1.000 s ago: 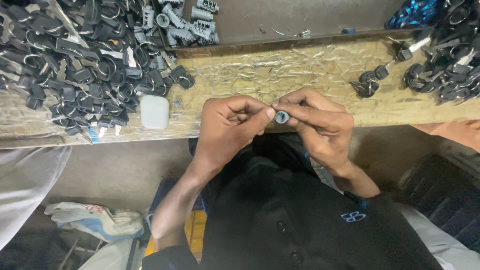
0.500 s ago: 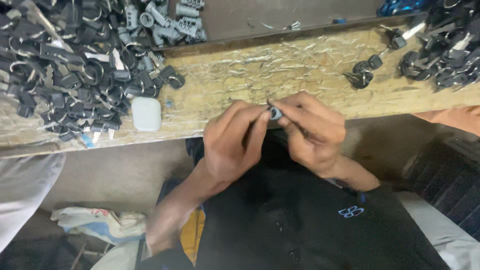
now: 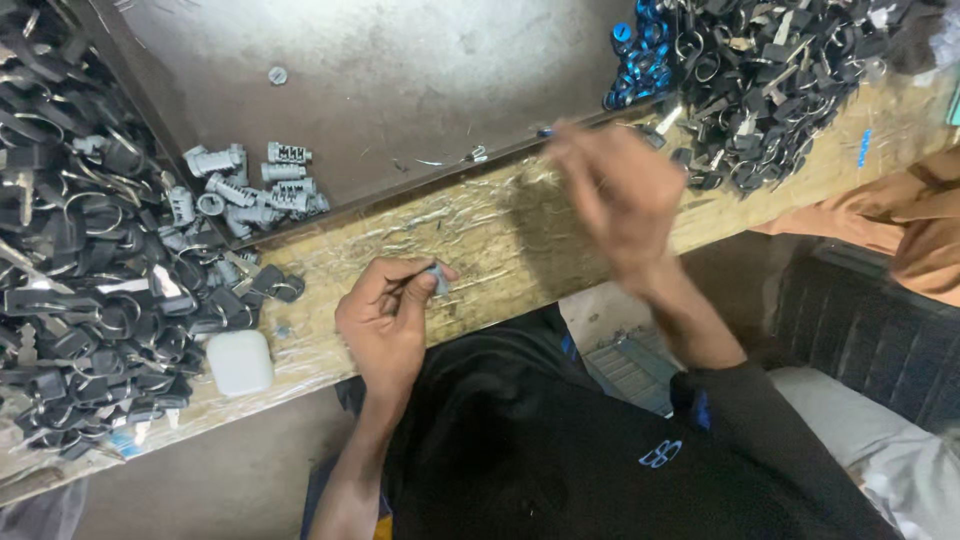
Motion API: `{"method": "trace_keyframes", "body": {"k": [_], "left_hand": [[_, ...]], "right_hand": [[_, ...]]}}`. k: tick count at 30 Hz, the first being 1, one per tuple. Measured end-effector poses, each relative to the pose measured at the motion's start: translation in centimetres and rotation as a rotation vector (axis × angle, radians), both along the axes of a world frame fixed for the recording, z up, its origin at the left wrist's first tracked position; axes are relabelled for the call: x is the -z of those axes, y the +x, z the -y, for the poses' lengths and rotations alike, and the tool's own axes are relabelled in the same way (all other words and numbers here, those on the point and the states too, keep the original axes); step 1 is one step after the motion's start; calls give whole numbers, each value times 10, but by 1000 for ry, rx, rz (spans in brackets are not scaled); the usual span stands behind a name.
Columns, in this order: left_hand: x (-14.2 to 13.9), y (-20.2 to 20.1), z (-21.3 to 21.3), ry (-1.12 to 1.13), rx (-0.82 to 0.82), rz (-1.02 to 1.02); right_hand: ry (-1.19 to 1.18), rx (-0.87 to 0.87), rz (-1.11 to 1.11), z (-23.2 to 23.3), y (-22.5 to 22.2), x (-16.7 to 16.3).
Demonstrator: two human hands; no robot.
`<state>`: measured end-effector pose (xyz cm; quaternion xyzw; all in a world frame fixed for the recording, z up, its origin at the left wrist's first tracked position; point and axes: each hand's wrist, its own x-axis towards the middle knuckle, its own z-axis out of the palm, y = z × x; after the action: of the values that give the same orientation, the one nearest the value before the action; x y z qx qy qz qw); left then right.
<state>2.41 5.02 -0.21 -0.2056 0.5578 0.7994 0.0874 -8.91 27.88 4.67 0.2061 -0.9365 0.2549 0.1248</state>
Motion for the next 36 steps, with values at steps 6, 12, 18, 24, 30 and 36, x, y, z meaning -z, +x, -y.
{"method": "trace_keyframes", "body": {"k": [6,12,18,24,30,36], "left_hand": [[9,-13,-6,-483,-62,-267],[8,-16,-7,-546,-81,-249],[10,-15,-8,-542,-90,-285],[11,-15,-9,-530,-64,-285],[12,-15,-11,-554,-120,-281],[13,-16,-11,-546,-104,-307]], "right_hand": [[438,169,25,-63,-85,15],[505,202,41,-53,-78,40],[317,229,58,-59,-62,-3],[525,196,191,-53,-63,3],[532,139,88,-32,-62,13],[261,-44,58,-11,-51,28]]}}
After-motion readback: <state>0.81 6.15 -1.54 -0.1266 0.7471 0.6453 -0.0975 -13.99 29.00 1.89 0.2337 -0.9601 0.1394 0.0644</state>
